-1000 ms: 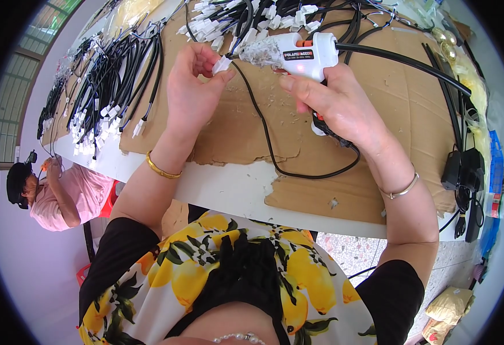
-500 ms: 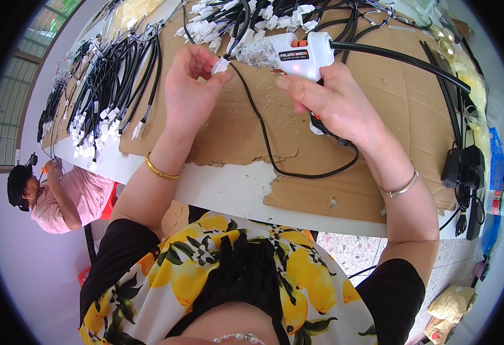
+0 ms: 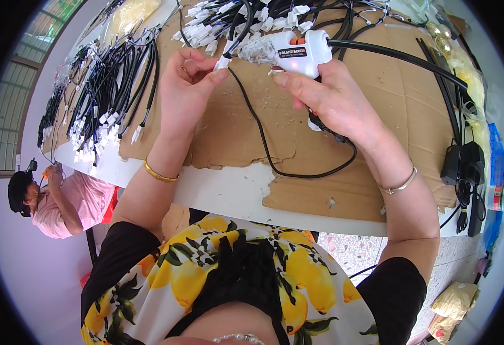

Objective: Applying hot glue to the connectors of electronic wire harnesses on an assembly table.

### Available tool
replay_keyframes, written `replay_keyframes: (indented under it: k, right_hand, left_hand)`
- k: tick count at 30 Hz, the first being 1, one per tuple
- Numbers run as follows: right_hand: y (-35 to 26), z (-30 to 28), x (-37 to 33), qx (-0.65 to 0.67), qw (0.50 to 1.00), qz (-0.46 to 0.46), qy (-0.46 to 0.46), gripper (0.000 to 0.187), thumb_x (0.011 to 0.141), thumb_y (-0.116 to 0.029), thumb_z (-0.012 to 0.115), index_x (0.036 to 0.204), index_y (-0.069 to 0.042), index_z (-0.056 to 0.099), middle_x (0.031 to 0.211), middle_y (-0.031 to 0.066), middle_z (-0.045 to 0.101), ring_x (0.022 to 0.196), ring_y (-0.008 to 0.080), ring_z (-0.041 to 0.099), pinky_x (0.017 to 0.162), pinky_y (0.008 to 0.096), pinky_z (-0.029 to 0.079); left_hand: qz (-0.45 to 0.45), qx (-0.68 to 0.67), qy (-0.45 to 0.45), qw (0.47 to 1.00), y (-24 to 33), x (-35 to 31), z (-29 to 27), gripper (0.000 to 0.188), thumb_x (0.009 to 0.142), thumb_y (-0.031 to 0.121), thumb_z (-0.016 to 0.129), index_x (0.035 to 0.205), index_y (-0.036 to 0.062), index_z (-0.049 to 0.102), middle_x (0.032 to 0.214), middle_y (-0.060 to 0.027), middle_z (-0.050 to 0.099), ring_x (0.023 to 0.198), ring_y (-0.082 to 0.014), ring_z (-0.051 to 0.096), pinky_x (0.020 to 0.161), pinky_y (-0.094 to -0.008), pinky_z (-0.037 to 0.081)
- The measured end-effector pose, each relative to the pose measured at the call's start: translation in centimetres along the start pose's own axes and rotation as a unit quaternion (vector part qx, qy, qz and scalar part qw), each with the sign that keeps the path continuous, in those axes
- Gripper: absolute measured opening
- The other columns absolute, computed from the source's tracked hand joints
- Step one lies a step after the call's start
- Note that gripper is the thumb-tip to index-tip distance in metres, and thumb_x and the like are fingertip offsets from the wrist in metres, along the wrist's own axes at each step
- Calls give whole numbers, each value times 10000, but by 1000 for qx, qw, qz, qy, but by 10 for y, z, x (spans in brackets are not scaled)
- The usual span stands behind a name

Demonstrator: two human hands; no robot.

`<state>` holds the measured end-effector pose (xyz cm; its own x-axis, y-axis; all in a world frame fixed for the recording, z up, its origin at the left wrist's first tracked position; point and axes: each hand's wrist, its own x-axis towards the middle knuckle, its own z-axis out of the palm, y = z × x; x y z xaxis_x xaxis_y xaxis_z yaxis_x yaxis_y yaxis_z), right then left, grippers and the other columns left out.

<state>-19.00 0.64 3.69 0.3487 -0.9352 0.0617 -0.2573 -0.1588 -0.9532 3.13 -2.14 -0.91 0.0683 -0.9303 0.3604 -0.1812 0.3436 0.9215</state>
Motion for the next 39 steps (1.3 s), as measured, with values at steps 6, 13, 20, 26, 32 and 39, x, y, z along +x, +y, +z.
replay_keyframes:
  k: [6, 13, 20, 26, 32, 39]
  right_hand:
    - [-2, 1, 1, -13, 1000, 11, 15, 215, 822, -267, 580, 776, -58, 566, 589, -4, 511, 553, 54, 435, 503, 223, 322]
    - [-4, 1, -1, -3, 1000, -6, 19, 217, 827, -264, 577, 745, -64, 559, 571, -5, 504, 541, 54, 429, 500, 225, 319]
    - [-3, 0, 0, -5, 1000, 10, 25, 199, 829, -241, 567, 758, -55, 564, 582, -3, 506, 558, 59, 444, 518, 223, 336]
    - [-2, -1, -2, 10, 1000, 5, 21, 225, 824, -266, 583, 766, -48, 568, 591, -14, 496, 558, 49, 435, 504, 219, 331]
    - [-1, -2, -2, 13, 1000, 0, 19, 248, 823, -284, 599, 785, -40, 576, 595, -23, 486, 552, 40, 427, 487, 221, 326]
    - [0, -7, -1, 9, 1000, 11, 26, 294, 824, -322, 582, 783, -32, 606, 592, -17, 496, 546, 34, 420, 476, 216, 307]
  left_hand:
    - [-27, -45, -11, 999, -4, 0, -1, 285, 738, -17, 655, 940, 21, 458, 837, -77, 651, 692, -80, 561, 607, -215, 449]
    - [-35, -94, -43, 994, -6, 1, 0, 203, 799, -33, 575, 952, 16, 450, 861, -105, 647, 737, -95, 568, 667, -224, 455]
    - [-54, -187, -111, 975, -2, 2, 1, 141, 857, -53, 451, 973, 12, 403, 926, -172, 631, 807, -151, 584, 730, -260, 470]
    - [-65, -213, -138, 965, 0, 1, -1, 134, 868, -32, 445, 981, 21, 396, 954, -197, 626, 803, -161, 582, 734, -270, 470]
    - [-97, -263, -158, 947, -5, 3, -2, 130, 883, -8, 439, 999, 35, 400, 961, -210, 622, 803, -176, 584, 740, -282, 469]
    - [-130, -335, -164, 919, -11, 5, -6, 138, 898, 32, 454, 1028, 44, 410, 982, -231, 610, 806, -188, 589, 747, -299, 482]
